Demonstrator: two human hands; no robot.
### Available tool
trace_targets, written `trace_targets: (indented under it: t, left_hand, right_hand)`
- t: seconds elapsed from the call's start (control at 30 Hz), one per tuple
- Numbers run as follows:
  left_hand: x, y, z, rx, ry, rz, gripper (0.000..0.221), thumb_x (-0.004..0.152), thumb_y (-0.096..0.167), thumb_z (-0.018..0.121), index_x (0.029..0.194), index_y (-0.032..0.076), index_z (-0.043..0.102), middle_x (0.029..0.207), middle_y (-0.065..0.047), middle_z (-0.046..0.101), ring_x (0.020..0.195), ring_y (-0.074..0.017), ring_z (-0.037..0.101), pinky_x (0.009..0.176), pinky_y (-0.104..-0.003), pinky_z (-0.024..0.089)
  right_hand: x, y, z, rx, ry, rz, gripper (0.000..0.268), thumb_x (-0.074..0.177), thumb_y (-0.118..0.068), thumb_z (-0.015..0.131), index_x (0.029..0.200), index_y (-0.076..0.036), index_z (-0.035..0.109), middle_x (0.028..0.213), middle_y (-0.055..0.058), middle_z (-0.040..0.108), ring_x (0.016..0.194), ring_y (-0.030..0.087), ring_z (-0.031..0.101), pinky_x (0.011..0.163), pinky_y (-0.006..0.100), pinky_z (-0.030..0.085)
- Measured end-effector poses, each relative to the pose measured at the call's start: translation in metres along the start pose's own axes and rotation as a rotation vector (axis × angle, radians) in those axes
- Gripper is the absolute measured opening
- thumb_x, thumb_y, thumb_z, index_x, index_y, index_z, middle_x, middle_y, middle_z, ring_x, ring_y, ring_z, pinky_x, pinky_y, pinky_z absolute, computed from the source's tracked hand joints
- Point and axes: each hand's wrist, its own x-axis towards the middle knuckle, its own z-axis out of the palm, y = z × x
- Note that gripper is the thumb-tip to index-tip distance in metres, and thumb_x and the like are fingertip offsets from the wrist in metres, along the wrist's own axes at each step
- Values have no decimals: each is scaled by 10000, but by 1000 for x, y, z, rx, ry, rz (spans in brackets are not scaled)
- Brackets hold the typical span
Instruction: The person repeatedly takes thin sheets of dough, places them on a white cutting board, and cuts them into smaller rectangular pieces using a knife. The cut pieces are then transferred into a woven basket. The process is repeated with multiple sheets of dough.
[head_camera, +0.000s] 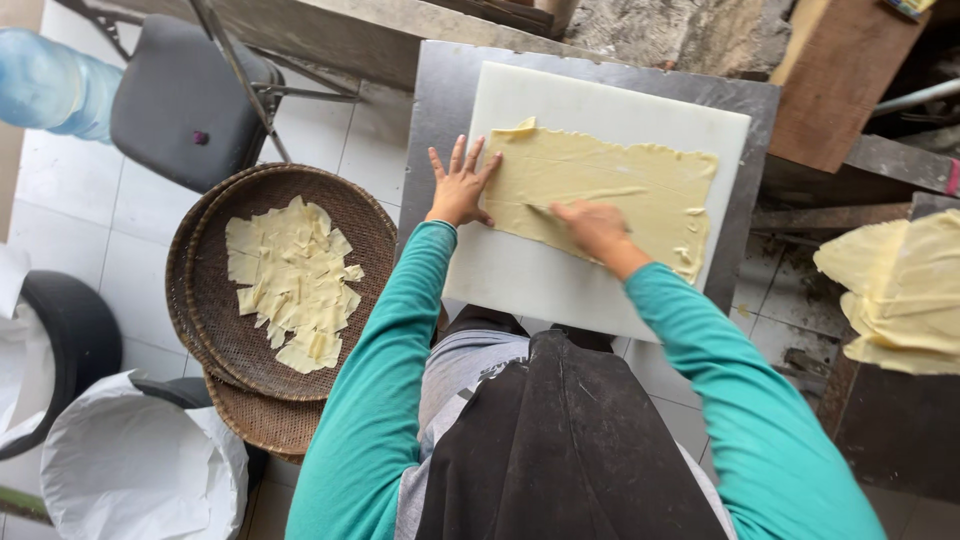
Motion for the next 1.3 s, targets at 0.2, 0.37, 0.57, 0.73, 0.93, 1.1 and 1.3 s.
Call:
trace_targets:
  t: [0.2,0.37,0.57,0.73,0.93,1.1,1.3]
  left_hand:
    - [2,-2,-3,9,-39,-6,1466,412,588,969,1636,384,189,1731,-64,51,1583,-360,-55,1143,-803,-75]
    - [13,-1,8,-122,-31,-40,1263,690,666,833,1632,178,149,1721,-117,12,1588,-340,-58,1174,-725,-58]
    - [50,34,62,319,518,45,709,1017,236,443,1680,162,204,1739,-17,126,1591,-226,118,1218,-594,52]
    - [61,45,76,-129,322,3,637,1046,331,413,1634,163,235,1720,-10,172,1588,-206,149,1257,-610,78]
    - [49,45,79,-146,468,28,623,1077,345,395,1656,180,233,1734,20,178,1596,-171,160,1294,-578,59]
    - [46,57,60,-119,384,-7,651,1059,317,401,1651,138,197,1724,-18,136,1590,-205,108,1258,-604,1]
    - [49,109,66,-215,448,95,658,1045,313,418,1645,145,206,1731,-54,143,1603,-234,111,1264,-608,-4]
  right_hand:
    - [-229,122,-24,-212,-93,443,436,986,-204,514,1370,-385,615,859,61,686,716,335,710,582,483,546]
    - [-250,97,-51,246,-135,897,408,1043,-314,498,1443,-273,568,1177,224,726,1076,453,684,909,542,536]
    - [1,-19,-22,843,345,270,472,1046,-123,478,1499,11,465,1389,318,603,1290,442,584,1047,459,473]
    - [135,-42,-27,645,138,659,564,953,-96,456,1513,-40,421,1121,357,661,1048,473,659,895,525,522]
    - [6,-135,28,534,133,606,796,870,-36,482,1622,-62,220,974,349,620,842,528,634,751,604,512]
    - [-87,-142,31,667,42,620,580,963,-100,498,1540,-129,448,962,355,664,876,490,677,789,558,532]
    - [51,5,-2,677,372,683,526,966,-108,487,1487,-31,485,1032,325,676,916,471,682,801,517,548]
